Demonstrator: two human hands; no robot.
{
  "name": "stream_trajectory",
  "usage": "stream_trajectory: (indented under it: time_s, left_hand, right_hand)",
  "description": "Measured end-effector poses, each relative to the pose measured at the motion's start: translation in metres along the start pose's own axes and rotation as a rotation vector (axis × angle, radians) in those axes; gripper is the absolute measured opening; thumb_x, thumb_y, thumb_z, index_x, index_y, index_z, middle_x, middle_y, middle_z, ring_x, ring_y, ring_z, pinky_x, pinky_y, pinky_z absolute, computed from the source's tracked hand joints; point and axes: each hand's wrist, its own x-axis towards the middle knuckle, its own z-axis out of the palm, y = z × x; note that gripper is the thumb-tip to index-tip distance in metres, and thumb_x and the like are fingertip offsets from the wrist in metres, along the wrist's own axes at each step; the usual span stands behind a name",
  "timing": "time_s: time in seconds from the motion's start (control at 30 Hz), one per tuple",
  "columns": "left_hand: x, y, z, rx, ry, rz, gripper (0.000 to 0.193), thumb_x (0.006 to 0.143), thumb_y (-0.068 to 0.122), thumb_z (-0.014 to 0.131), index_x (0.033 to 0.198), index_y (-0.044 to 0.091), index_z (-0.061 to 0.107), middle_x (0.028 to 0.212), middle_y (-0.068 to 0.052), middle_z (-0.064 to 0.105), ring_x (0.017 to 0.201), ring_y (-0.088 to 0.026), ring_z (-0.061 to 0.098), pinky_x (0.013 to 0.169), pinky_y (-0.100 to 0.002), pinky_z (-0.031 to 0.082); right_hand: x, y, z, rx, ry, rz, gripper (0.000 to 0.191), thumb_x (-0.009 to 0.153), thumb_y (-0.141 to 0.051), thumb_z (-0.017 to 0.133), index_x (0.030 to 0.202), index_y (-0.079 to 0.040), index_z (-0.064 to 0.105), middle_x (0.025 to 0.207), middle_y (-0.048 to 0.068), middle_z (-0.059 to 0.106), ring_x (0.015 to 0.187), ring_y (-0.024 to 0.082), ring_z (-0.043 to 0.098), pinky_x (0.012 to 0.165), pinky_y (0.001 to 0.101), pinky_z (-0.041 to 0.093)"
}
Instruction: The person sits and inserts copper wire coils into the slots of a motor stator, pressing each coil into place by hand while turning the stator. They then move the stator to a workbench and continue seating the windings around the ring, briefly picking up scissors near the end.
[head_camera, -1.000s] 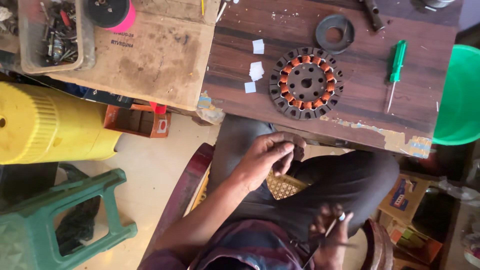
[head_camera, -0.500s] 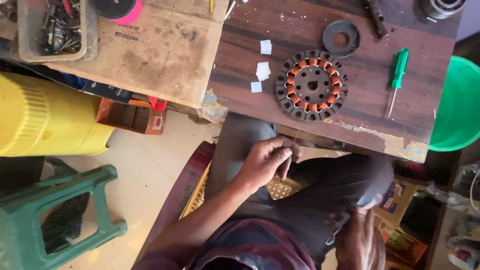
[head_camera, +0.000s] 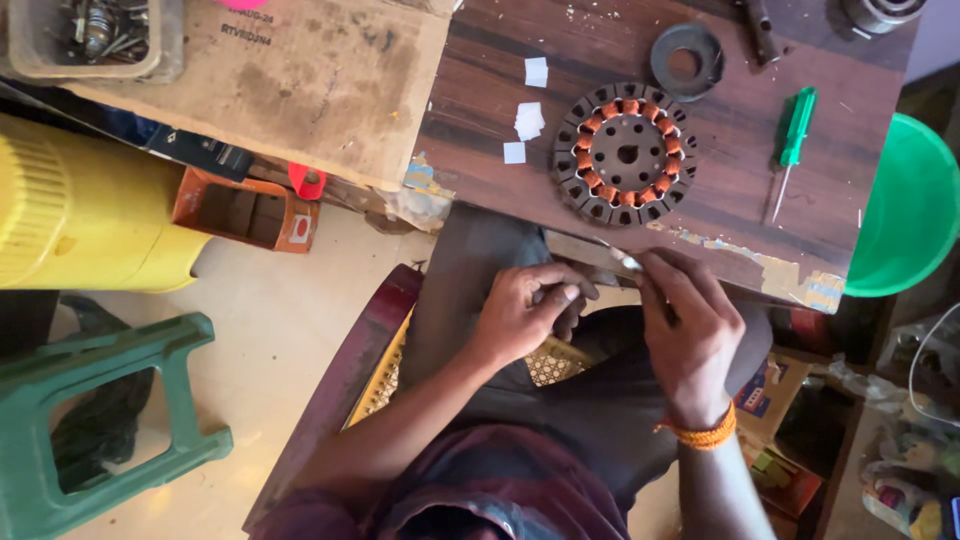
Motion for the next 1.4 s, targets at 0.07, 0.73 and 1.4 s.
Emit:
stream_trajectory:
  time_s: [0.07,0.73,1.4]
  left_hand:
    - [0.001,-0.004,-0.002,0.003,-0.002,0.02,0.017,0.104,0.001,0.056,0.1,-0.002,0.072,0.075,-0.001,0.065,0.062,-0.006,0.062,0.056,-0.025,0.054]
    - [-0.017,0.05,0.008,1.15,0.375,0.642,0.057,0.095,0.014,0.073,0.148,0.006,0.053,0.103,-0.01,0.065,0.1,-0.028,0.061,0.081,-0.037,0.058]
    - [-0.01,-0.009,0.001,-0.928,-0.163,-0.159,0.019,0.107,0.021,0.053,0.1,0.004,0.059,0.083,-0.01,0.065,0.053,-0.011,0.052,0.043,-0.021,0.035]
  right_hand:
    - [0.006,-0.009,-0.001,0.014,-0.046,-0.091,0.026,0.092,0.002,0.075,0.117,-0.006,0.075,0.11,0.011,0.073,0.097,0.025,0.073,0.085,0.0341,0.058]
    - [-0.066,0.013,-0.005,0.316,0.02,0.193,0.02,0.085,0.004,0.078,0.103,-0.004,0.074,0.104,0.01,0.077,0.084,0.017,0.071,0.069,0.0241,0.052]
    - [-0.016,0.001,0.02,0.085,0.038,-0.061,0.03,0.085,0.003,0.076,0.114,-0.007,0.076,0.108,0.01,0.073,0.094,0.026,0.073,0.084,0.0349,0.057]
